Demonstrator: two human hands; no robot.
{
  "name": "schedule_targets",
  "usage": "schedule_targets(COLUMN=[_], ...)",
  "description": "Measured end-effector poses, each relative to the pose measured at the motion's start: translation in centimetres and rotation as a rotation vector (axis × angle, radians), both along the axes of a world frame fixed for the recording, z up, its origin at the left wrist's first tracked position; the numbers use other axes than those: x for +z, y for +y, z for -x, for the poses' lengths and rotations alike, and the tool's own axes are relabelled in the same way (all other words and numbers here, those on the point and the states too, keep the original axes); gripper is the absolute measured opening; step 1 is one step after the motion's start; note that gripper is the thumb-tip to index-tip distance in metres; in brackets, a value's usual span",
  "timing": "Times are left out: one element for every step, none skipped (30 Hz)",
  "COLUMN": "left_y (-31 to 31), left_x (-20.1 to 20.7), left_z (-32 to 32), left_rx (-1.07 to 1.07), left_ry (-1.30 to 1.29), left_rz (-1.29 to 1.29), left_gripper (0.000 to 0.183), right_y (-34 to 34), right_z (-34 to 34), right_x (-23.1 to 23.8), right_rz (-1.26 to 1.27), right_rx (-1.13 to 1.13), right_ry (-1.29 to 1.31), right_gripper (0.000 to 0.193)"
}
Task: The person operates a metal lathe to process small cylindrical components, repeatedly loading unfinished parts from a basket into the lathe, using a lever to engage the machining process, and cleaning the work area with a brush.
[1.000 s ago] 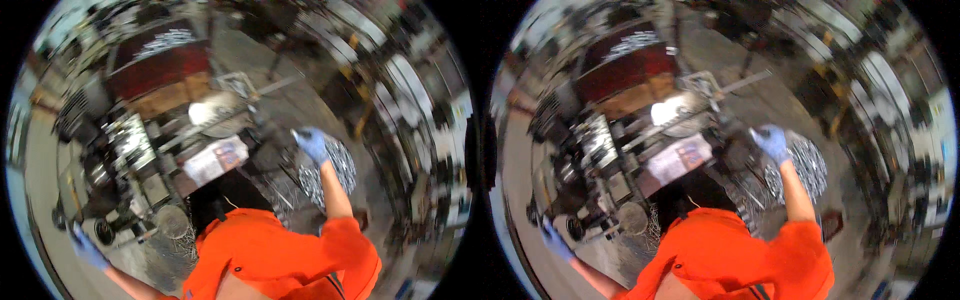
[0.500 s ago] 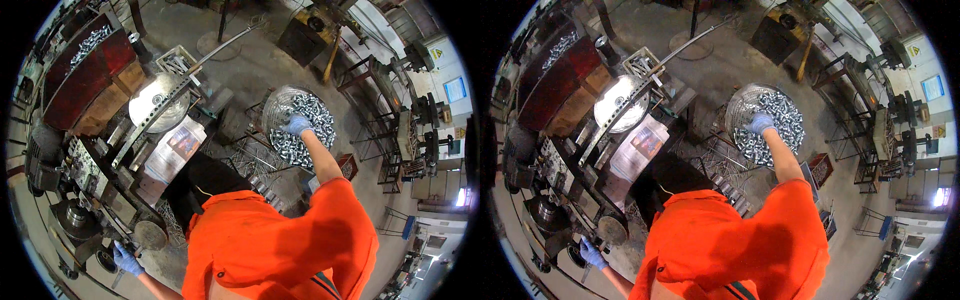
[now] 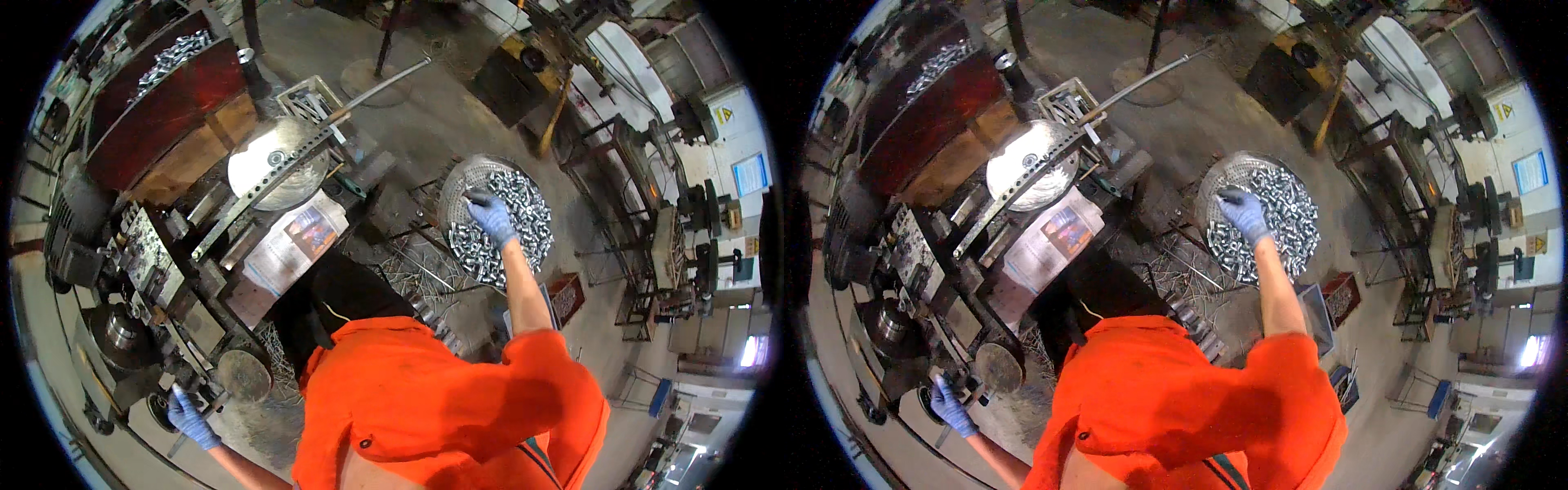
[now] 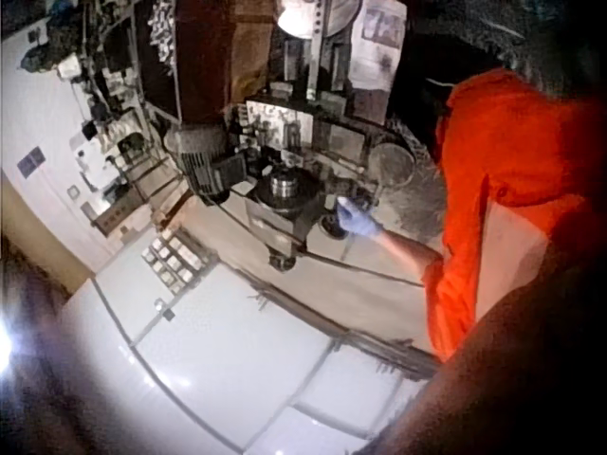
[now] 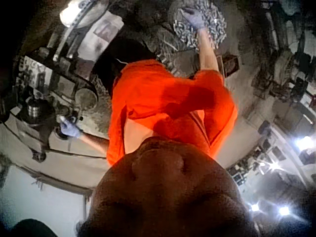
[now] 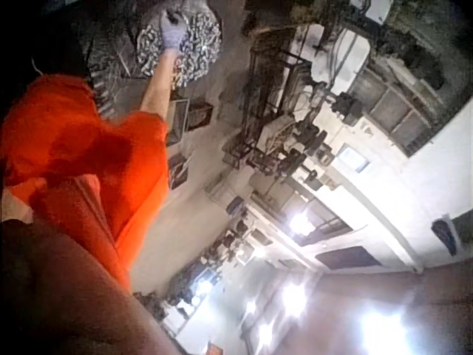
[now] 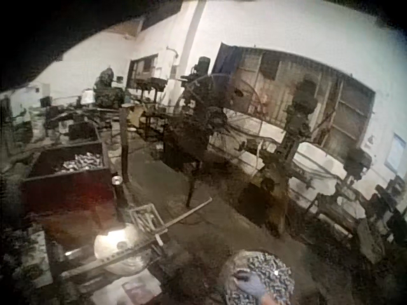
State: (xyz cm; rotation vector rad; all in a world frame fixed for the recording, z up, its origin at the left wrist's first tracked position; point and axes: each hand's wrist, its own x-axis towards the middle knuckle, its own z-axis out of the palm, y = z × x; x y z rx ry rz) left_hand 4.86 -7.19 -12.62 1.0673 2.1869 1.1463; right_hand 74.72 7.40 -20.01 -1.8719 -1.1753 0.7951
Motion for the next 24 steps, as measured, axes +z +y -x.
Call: schedule_targets(left_y=[0.4,1.0,1.5,2.3,4.5,5.7,6.8,7.4,8.8,9.7,9.5,9.2,9.0,9.0,8.6,8.1,7.7,7.3,7.0,6.8,6.7,6.6,6.4,6.5], left_x=[1.6,4.2,5.8,6.6,8.7,9.4,9.1,9.4,9.9,11.0,10.1,9.6,10.4,8.9,8.8,8.8,9.0,9.1,9.2,9.2,9.1,9.1,9.1,9.0], left_z=[-0.4,-1.6,-2.4,-3.1,-7.6,-8.3,-8.7,-11.3,-12.6,-14.1,-14.5,-15.2,-15.7,-15.4,-14.8,-14.5,-14.2,-13.7,-13.4,-13.1,-12.8,-12.4,-12.1,-12.0], left_rx=[0.022,0.007,-0.016,0.022,0.038,-0.133,-0.233,-0.322,-0.484,-0.577,-0.626,-0.602,-0.613,-0.586,-0.578,-0.580,-0.560,-0.546,-0.534,-0.514,-0.493,-0.472,-0.440,-0.420], left_ry=[0.048,0.222,0.132,0.207,-0.061,0.067,0.041,0.150,0.239,0.104,0.229,0.148,-0.022,-0.114,-0.201,-0.285,-0.343,-0.402,-0.462,-0.408,-0.355,-0.301,-0.311,-0.324], left_rz=[-0.045,-0.094,-0.138,-0.068,-0.204,-0.118,0.048,-0.157,-0.122,-0.054,-0.088,-0.160,-0.136,-0.144,-0.137,-0.128,-0.115,-0.101,-0.088,-0.112,-0.135,-0.156,-0.179,-0.201], left_gripper=[0.036,0.035,0.035,0.033,0.031,0.030,0.029,0.031,0.035,0.039,0.040,0.042,0.045,0.044,0.041,0.039,0.038,0.037,0.036,0.036,0.036,0.036,0.036,0.035], right_y=[0.3,0.3,0.5,0.7,1.1,1.2,1.6,1.8,1.9,1.9,1.7,1.3,1.0,0.8,0.8,0.7,0.5,0.1,-0.1,0.0,0.1,0.1,0.2,0.4], right_z=[3.4,6.2,9.3,13.3,15.3,18.9,22.0,24.3,26.9,29.6,32.2,34.4,35.8,37.0,37.8,38.3,38.8,39.4,39.9,40.3,40.7,41.2,41.6,42.0], right_x=[2.8,5.0,7.0,9.9,9.3,11.5,12.5,13.3,14.4,15.6,16.9,18.0,18.7,19.0,19.1,19.3,19.6,19.9,20.1,20.2,20.1,20.0,20.1,19.9], right_rz=[-0.101,-0.053,-0.147,-0.165,-0.329,-0.342,-0.467,-0.492,-0.546,-0.601,-0.683,-0.766,-0.743,-0.741,-0.727,-0.711,-0.714,-0.713,-0.712,-0.713,-0.713,-0.713,-0.709,-0.639], right_rx=[0.046,0.095,0.207,0.320,0.481,0.570,0.699,0.855,0.966,1.077,1.172,1.256,1.306,1.347,1.380,1.404,1.423,1.436,1.448,1.458,1.469,1.480,1.499,1.493], right_ry=[0.046,0.094,0.135,0.193,0.092,0.111,0.003,0.020,0.000,-0.018,-0.038,-0.060,-0.133,-0.193,-0.161,-0.126,-0.126,-0.127,-0.129,-0.133,-0.136,-0.139,-0.156,-0.115], right_gripper=[0.023,0.021,0.021,0.023,0.025,0.027,0.030,0.037,0.038,0.040,0.040,0.041,0.038,0.037,0.036,0.035,0.034,0.033,0.033,0.032,0.031,0.031,0.030,0.030])
